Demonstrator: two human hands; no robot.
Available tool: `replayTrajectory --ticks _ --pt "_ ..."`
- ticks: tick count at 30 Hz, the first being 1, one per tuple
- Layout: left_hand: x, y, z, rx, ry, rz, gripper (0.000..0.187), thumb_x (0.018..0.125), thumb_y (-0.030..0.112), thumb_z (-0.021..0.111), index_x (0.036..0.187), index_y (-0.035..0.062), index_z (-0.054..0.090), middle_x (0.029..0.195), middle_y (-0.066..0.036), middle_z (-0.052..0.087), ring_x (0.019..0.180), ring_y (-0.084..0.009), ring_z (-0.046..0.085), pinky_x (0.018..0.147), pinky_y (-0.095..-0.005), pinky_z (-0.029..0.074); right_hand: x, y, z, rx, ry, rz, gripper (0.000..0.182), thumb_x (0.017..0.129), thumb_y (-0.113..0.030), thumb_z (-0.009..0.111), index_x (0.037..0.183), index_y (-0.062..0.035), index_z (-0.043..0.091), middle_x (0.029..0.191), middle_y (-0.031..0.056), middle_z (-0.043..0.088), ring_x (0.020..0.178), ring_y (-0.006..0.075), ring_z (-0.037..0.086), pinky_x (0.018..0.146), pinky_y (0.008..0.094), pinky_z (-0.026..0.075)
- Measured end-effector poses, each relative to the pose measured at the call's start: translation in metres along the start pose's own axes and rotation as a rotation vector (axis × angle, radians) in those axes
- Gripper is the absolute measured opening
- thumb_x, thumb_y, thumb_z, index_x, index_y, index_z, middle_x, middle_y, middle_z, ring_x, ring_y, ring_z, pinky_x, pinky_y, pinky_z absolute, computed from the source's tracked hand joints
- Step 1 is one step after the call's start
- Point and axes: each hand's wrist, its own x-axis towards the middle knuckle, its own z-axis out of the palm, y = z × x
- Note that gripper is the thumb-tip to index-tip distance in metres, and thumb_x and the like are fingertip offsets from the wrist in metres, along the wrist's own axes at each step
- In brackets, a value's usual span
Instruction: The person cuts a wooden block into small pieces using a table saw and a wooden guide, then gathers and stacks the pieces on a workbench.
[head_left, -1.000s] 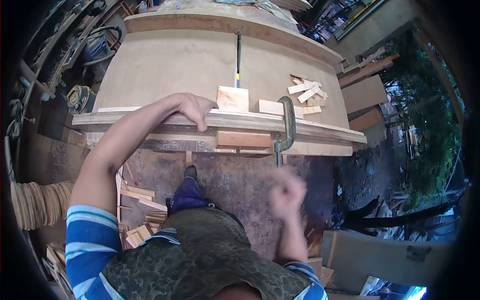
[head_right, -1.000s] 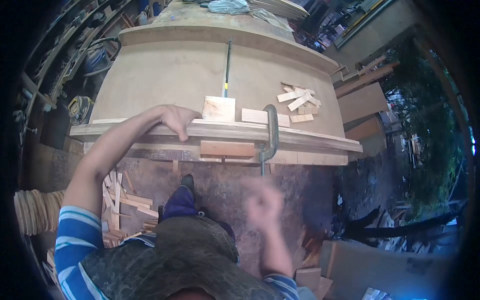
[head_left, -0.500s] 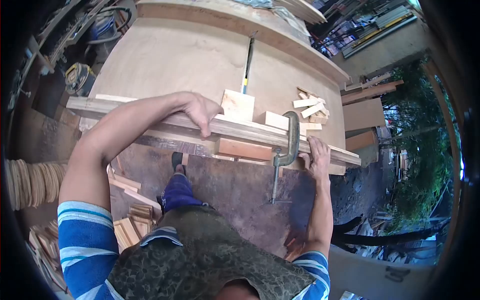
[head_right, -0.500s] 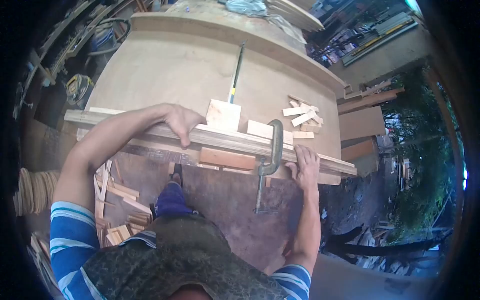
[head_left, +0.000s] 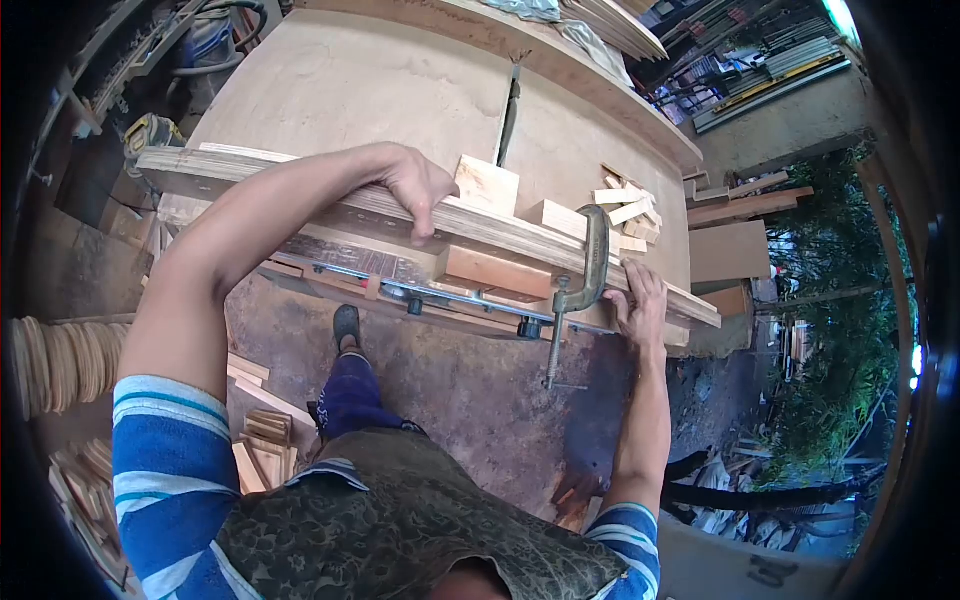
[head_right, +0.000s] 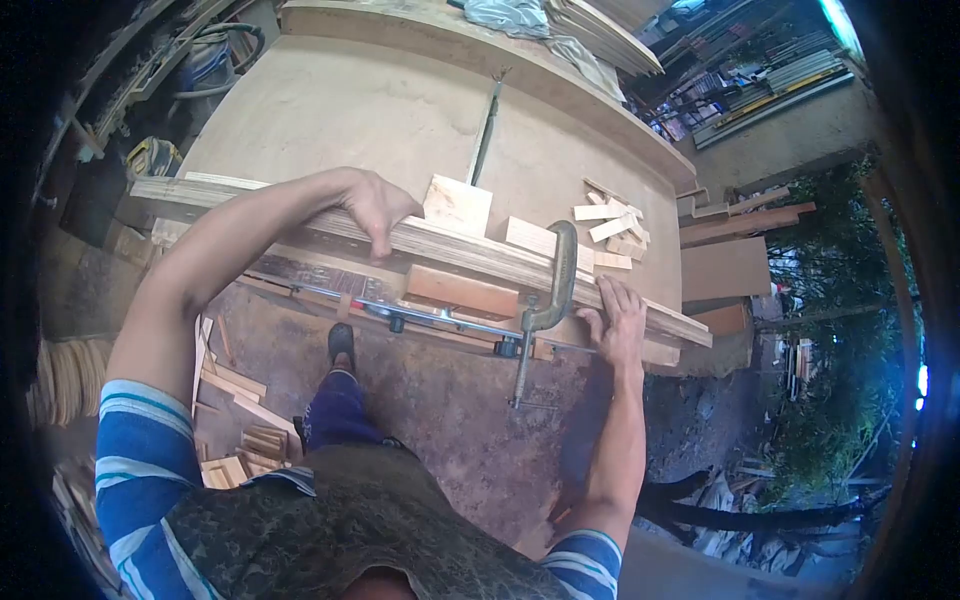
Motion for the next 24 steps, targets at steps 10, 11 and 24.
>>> replayTrajectory --ticks 10,11,24 --pt "-0.003 0.003 -0.003 0.016 -0.026 -0.026 0.096 0.058 0.023 0.091 0.139 -0.0129 0.054 0.128 -0.027 0.069 0.118 -0.0337 0.068 0.099 -0.0370 0.053 0.004 -0.010 -0.005 0.029 0.015 0.012 0.061 0.084 -0.026 0.082 0.136 -0.0012 0.065 0.134 0.0198 0.068 0.123 0.0418 0.061 0.109 0.0500 0.045" --pt "-0.005 0.006 -0.002 0.022 -0.013 -0.036 0.095 0.058 0.023 0.091 0.138 -0.0126 0.055 0.127 -0.026 0.070 0.117 -0.0336 0.069 0.099 -0.0371 0.054 0.003 -0.011 -0.005 0.030 0.021 0.017 0.061 0.083 -0.025 0.083 0.136 -0.0010 0.065 0.133 0.0203 0.068 0.123 0.0421 0.061 0.109 0.0495 0.046" --pt "-0.006 0.007 0.002 0.024 0.040 -0.042 0.088 0.060 0.023 0.091 0.135 -0.0102 0.060 0.124 -0.024 0.072 0.113 -0.0325 0.071 0.096 -0.0380 0.055 0.005 -0.009 -0.005 0.047 -0.011 0.078 0.061 0.084 -0.031 0.083 0.136 -0.0024 0.066 0.138 0.0203 0.067 0.128 0.0420 0.060 0.112 0.0501 0.045"
